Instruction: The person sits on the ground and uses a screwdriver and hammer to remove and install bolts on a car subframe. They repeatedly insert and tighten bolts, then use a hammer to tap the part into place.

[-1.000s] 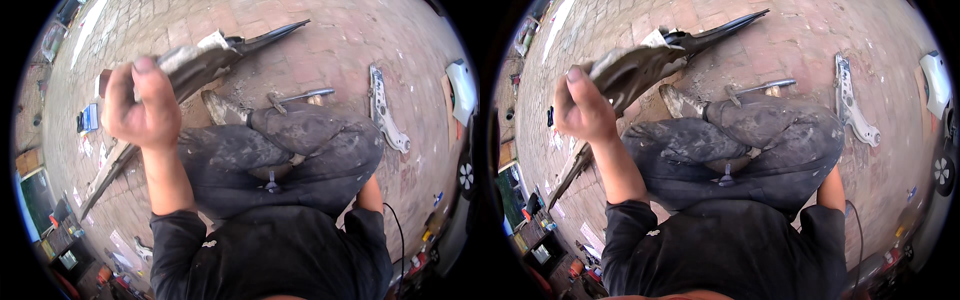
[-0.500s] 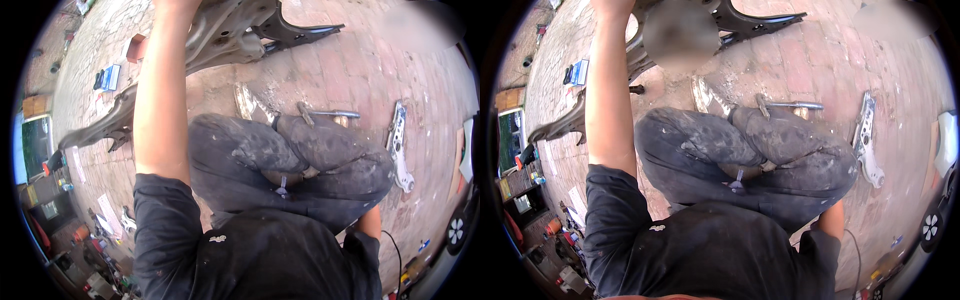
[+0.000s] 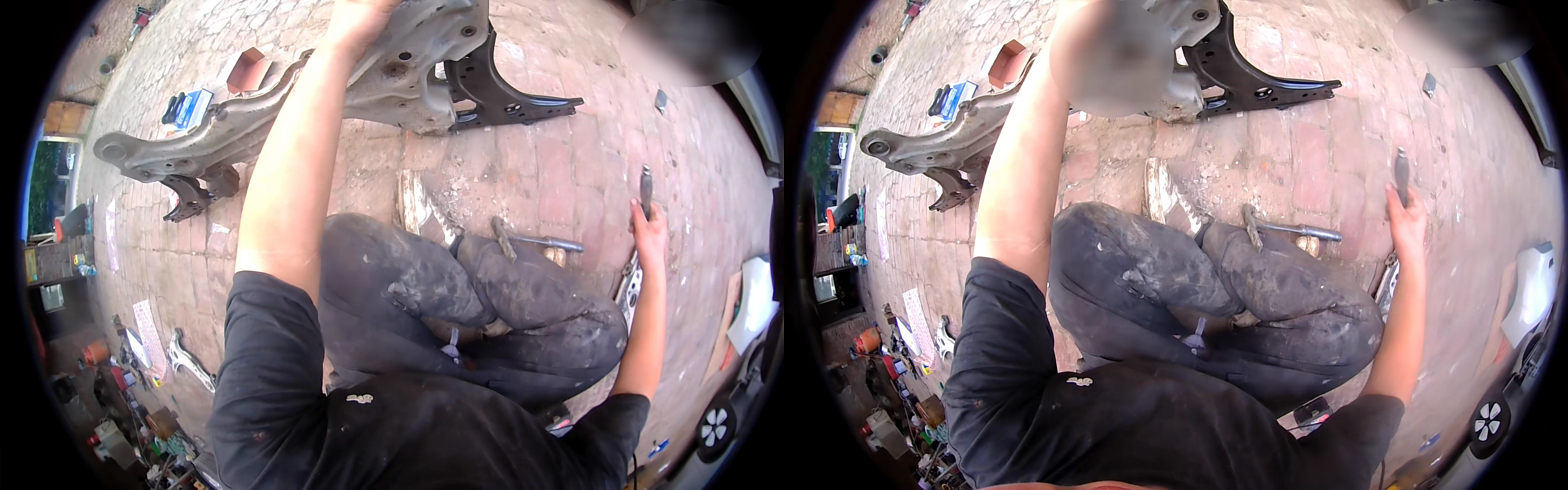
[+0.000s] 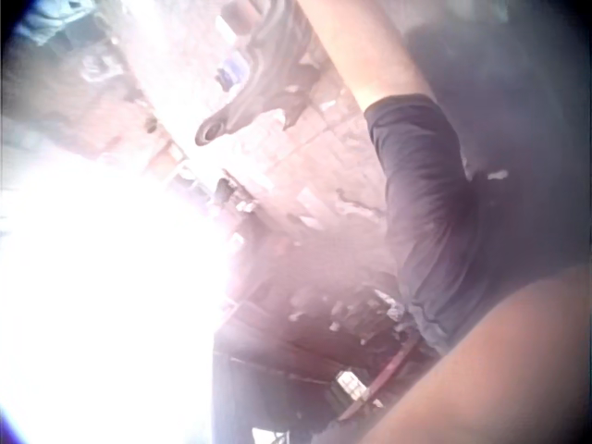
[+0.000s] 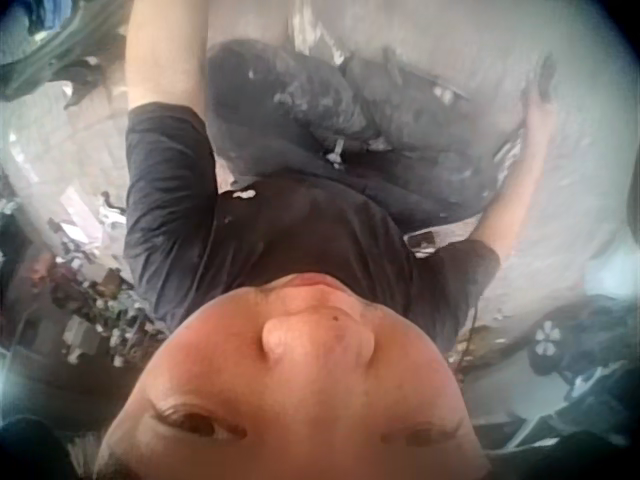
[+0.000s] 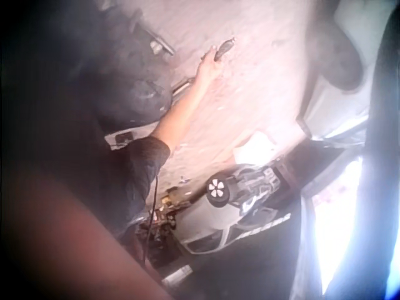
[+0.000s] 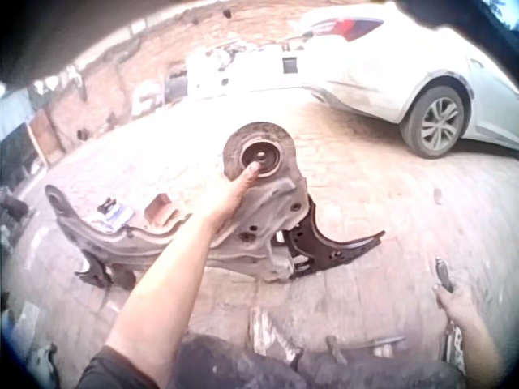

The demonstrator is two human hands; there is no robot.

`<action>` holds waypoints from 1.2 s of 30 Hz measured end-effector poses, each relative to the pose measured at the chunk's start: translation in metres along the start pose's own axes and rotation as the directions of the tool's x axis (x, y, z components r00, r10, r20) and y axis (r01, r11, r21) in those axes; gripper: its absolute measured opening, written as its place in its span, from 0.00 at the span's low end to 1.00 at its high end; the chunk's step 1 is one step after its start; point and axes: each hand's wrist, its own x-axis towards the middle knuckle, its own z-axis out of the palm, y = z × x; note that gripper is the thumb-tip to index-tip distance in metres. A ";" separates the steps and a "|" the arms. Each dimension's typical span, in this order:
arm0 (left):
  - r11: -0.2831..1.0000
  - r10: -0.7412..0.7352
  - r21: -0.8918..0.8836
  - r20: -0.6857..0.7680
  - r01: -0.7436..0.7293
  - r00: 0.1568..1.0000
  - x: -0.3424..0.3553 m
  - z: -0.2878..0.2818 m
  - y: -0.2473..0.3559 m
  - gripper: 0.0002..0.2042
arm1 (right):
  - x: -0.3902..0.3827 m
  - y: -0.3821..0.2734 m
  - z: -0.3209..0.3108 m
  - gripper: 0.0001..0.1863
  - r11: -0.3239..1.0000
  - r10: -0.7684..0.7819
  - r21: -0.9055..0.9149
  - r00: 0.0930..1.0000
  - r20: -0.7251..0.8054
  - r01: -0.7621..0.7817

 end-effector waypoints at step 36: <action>0.959 0.077 -0.276 0.018 -0.069 0.997 -0.035 -0.009 0.019 0.18 | 0.102 -0.267 0.211 0.24 0.636 -0.523 0.562 0.831 -0.190 0.529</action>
